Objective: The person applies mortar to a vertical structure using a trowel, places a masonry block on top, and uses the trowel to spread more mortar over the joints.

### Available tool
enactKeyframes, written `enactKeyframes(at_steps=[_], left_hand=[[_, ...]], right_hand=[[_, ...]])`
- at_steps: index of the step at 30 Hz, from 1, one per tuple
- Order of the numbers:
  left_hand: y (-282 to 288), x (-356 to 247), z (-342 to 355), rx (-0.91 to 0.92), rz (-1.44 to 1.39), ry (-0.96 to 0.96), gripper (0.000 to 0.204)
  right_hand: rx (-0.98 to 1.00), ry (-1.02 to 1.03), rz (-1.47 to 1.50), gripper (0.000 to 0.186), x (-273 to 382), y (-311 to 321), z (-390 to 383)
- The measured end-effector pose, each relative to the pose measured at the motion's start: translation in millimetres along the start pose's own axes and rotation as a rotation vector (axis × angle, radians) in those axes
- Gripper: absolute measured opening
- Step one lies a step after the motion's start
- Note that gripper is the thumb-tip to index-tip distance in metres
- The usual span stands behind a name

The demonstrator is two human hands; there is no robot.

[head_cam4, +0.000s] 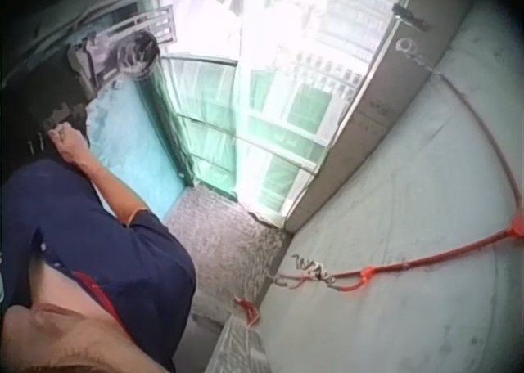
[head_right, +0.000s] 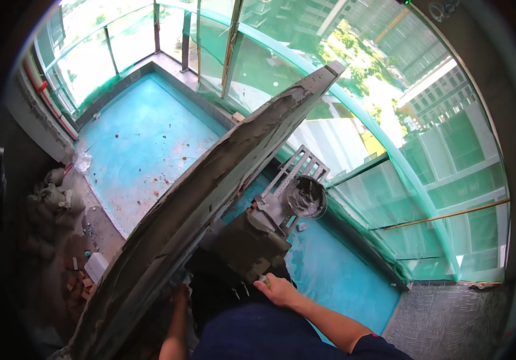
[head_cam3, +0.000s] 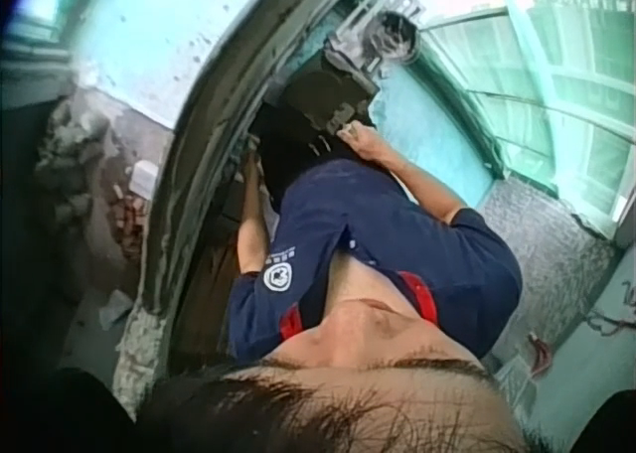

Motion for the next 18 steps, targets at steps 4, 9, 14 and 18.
enactKeyframes(at_steps=[4, 9, 14, 18], left_hand=[[-6.6, -7.8, 3.9, 0.05, -0.062, -0.015, 0.041], [2.5, 14.1, 10.1, 0.084, -0.34, -0.081, 0.042], [-8.2, 40.4, -0.7, -0.072, -0.267, 0.154, 0.034], [41.5, 98.5, -4.2, -0.181, 0.181, -0.305, 0.027]], right_hand=[[0.153, -0.097, 0.202, 0.05, 7.0, 18.6, -0.3], [0.033, -0.203, 0.281, 0.044, -4.8, 109.7, 3.5], [0.078, -0.457, 0.217, 0.043, -19.1, 170.5, -6.8], [0.304, -0.372, -0.01, 0.048, 26.9, 165.7, -2.7]])
Point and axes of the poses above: each hand's wrist, its own z-axis towards the middle knuckle, its own y-axis out of the back of the hand, x = y × z, the point moved 5 cm from there along z, towards the middle knuckle, and after that the axes turned 7 degrees about -x, right-handed, at the moved point
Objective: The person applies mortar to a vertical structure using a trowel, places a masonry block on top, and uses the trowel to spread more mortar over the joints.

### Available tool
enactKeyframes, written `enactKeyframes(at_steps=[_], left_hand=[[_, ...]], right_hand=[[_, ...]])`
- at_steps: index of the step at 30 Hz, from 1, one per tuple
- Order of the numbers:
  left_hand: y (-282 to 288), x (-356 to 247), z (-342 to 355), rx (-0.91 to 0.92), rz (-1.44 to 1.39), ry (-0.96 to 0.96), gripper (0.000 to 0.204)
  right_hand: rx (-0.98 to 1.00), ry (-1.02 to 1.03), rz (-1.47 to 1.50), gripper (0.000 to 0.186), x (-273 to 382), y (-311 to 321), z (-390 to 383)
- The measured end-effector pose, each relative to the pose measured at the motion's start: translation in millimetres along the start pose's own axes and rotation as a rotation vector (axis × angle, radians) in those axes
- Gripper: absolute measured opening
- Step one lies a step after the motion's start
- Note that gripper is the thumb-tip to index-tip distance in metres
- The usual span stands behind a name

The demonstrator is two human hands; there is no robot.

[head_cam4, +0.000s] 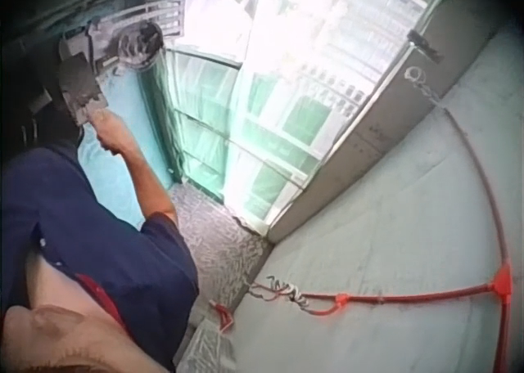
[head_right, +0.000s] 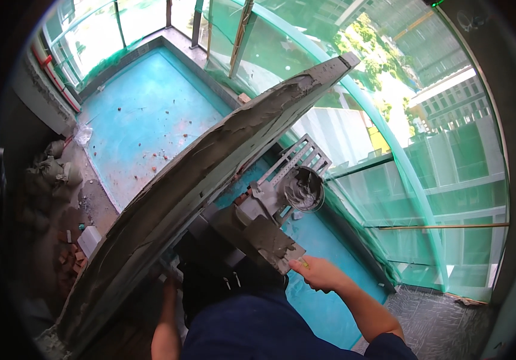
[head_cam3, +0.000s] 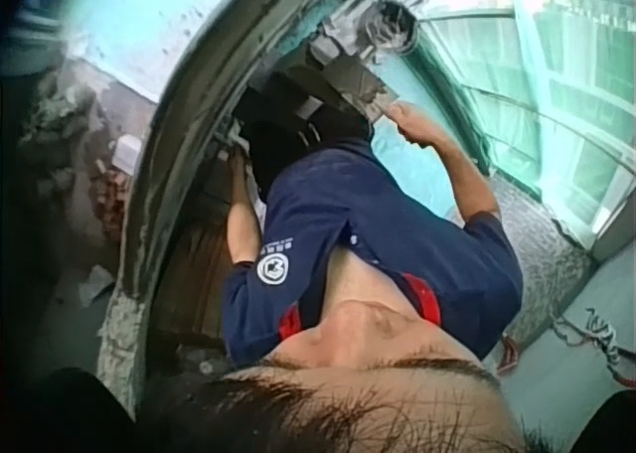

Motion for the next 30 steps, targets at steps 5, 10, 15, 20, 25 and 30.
enactKeyframes(at_steps=[5, 10, 15, 20, 25, 30], left_hand=[[-49.3, -69.7, -1.2, 0.107, -0.373, 0.458, 0.032], [-30.7, 6.6, 46.8, 0.243, -0.235, 0.356, 0.042], [-8.7, 15.0, 50.7, 0.174, -0.25, 0.409, 0.045], [-64.4, -160.4, 40.8, 0.258, 0.179, 0.324, 0.047], [-93.2, -188.0, 39.6, 0.141, -0.007, 0.251, 0.047], [-117.8, -203.0, 32.2, 0.165, -0.133, 0.266, 0.045]], right_hand=[[0.044, -0.223, 0.009, 0.055, -60.7, -10.4, -17.1], [0.004, -0.117, 0.057, 0.055, -100.1, -35.1, -11.0], [-0.221, 0.305, 0.018, 0.048, -182.7, -95.4, 76.0], [-0.273, 0.216, 0.134, 0.047, -222.8, -115.0, 100.8], [-0.259, 0.218, 0.004, 0.05, -244.7, -80.0, 100.2], [-0.376, 0.186, -0.009, 0.048, -231.1, -50.1, 68.2]])
Point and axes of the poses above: each hand's wrist, its own z-axis towards the middle knuckle, its own y-axis out of the back of the hand, x = y × z, the point moved 5 cm from there along z, towards the middle knuckle, and after that the axes turned 7 degrees about -x, right-handed, at the moved point
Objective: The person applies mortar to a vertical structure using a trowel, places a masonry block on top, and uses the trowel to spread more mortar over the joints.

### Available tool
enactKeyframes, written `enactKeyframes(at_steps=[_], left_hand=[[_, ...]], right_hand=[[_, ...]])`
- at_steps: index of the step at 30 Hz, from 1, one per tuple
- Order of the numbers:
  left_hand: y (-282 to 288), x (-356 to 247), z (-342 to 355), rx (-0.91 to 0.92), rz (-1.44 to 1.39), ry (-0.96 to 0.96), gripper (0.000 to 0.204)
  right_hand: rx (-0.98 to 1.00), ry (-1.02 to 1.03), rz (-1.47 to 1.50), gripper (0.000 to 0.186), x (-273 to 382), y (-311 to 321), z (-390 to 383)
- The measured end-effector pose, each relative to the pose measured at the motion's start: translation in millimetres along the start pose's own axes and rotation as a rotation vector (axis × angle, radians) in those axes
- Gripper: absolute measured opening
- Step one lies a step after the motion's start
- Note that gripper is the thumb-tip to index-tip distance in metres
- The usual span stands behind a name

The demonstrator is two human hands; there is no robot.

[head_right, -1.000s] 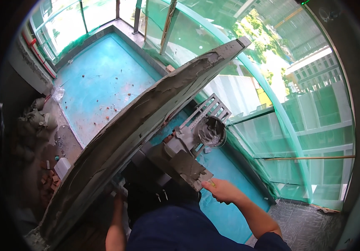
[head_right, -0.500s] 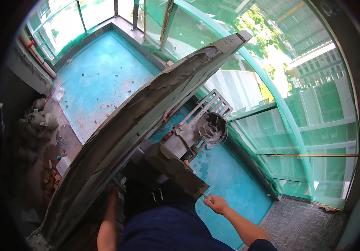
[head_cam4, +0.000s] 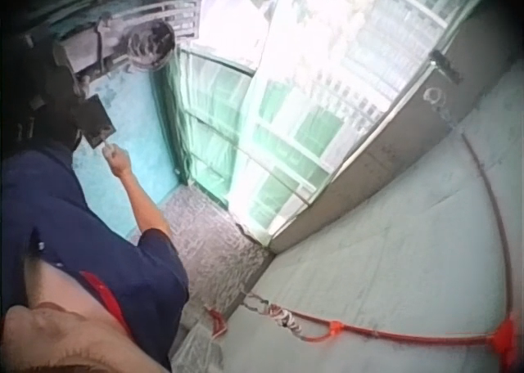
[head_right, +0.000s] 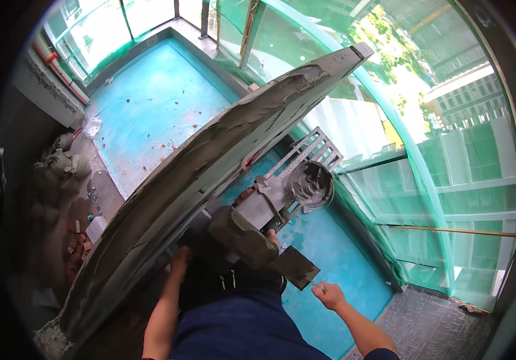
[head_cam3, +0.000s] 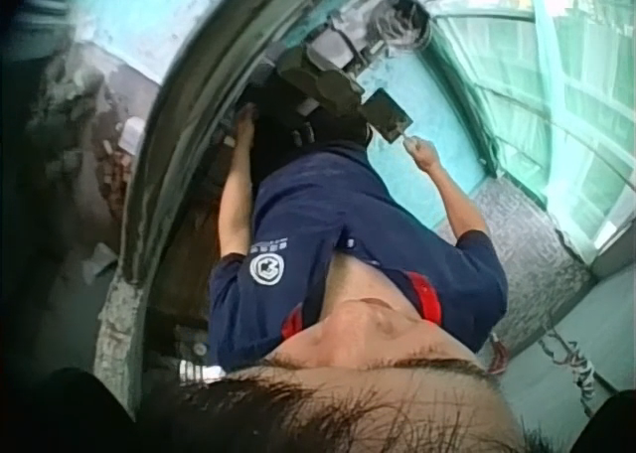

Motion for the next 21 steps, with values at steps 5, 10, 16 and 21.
enactKeyframes(at_steps=[5, 10, 16, 21], left_hand=[[14.9, 97.0, -2.7, -0.076, 0.459, -0.192, 0.048], [51.7, 65.5, -25.1, -0.192, 0.336, -0.02, 0.063], [88.7, 113.5, -56.2, -0.332, 0.143, 0.023, 0.068], [93.7, 124.1, -52.2, -0.395, 0.22, -0.06, 0.061]], right_hand=[[0.022, 0.507, -0.215, 0.028, 71.7, -7.2, 12.2], [0.366, 0.455, -0.58, 0.054, 87.4, -41.6, 33.0], [0.461, 1.023, -0.582, 0.044, 146.4, -55.1, 42.5], [0.581, 0.322, -0.518, 0.051, 187.9, -37.9, 55.0]])
Point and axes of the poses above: each hand's wrist, its own z-axis towards the middle knuckle, its own y-axis out of the back of the hand, x = y × z, the point moved 5 cm from there along z, towards the middle knuckle, and after that the axes turned 7 degrees about -x, right-handed, at the moved point
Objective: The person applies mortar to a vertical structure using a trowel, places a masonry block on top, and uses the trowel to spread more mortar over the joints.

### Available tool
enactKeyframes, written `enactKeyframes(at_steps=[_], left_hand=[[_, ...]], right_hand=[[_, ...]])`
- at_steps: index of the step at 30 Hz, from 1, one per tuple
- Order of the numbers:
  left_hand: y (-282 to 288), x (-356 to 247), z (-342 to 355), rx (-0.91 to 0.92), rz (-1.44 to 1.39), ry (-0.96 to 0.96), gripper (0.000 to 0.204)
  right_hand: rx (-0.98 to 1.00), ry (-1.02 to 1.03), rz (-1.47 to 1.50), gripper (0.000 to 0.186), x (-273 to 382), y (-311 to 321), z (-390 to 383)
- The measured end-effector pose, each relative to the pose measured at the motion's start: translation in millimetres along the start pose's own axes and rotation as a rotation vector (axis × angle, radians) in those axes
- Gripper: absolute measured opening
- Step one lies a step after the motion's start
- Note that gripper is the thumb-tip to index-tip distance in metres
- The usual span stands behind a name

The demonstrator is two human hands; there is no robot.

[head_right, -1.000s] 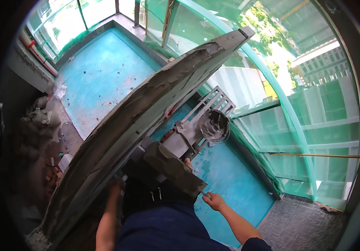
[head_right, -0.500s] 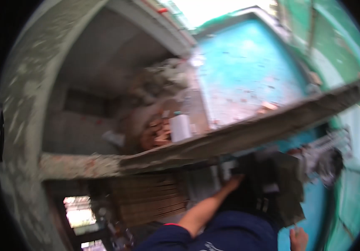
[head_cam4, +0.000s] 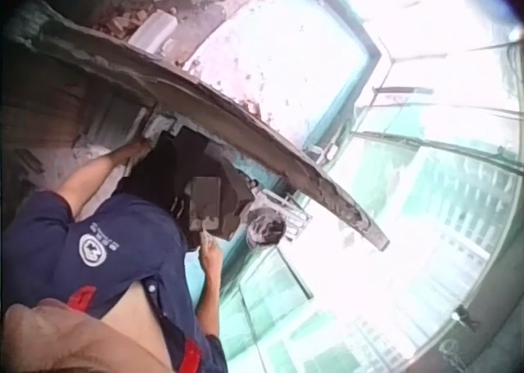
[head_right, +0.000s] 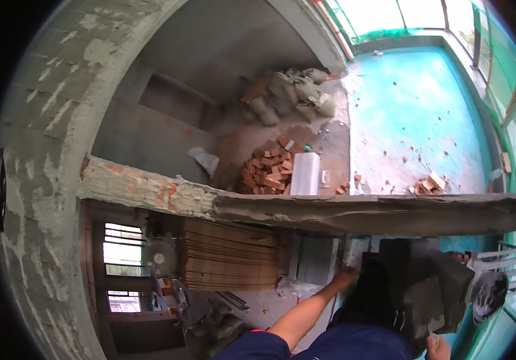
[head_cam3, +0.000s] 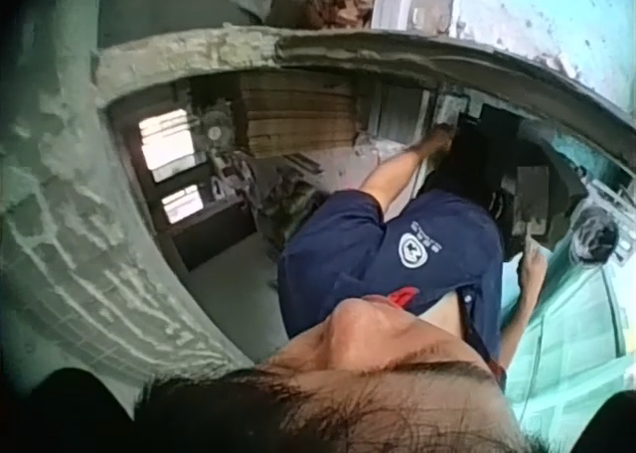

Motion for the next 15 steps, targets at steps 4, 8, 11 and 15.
enactKeyframes(at_steps=[4, 8, 11, 15], left_hand=[[4.8, 39.3, -16.6, 0.088, 0.062, 0.002, 0.048], [-28.2, 69.3, 12.4, 0.21, -0.271, 0.108, 0.035], [-34.5, 53.3, 19.7, 0.165, 0.028, 0.064, 0.029], [-43.4, 1.2, 6.8, 0.304, -0.204, 0.174, 0.038]], right_hand=[[-0.459, 0.082, 0.63, 0.029, -2.6, 34.1, -10.7], [-0.414, -0.194, 1.038, 0.039, -16.7, 83.6, -47.9], [-0.509, -0.318, 1.181, 0.047, -79.0, 97.8, -54.6], [-0.572, -0.624, 1.224, 0.052, -197.7, 86.7, -51.6]])
Point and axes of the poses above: each hand's wrist, its own z-axis towards the middle knuckle, its own y-axis out of the back of the hand, x = y × z, the point moved 5 cm from there along z, towards the middle knuckle, and after that the axes turned 7 degrees about -x, right-handed, at the moved point
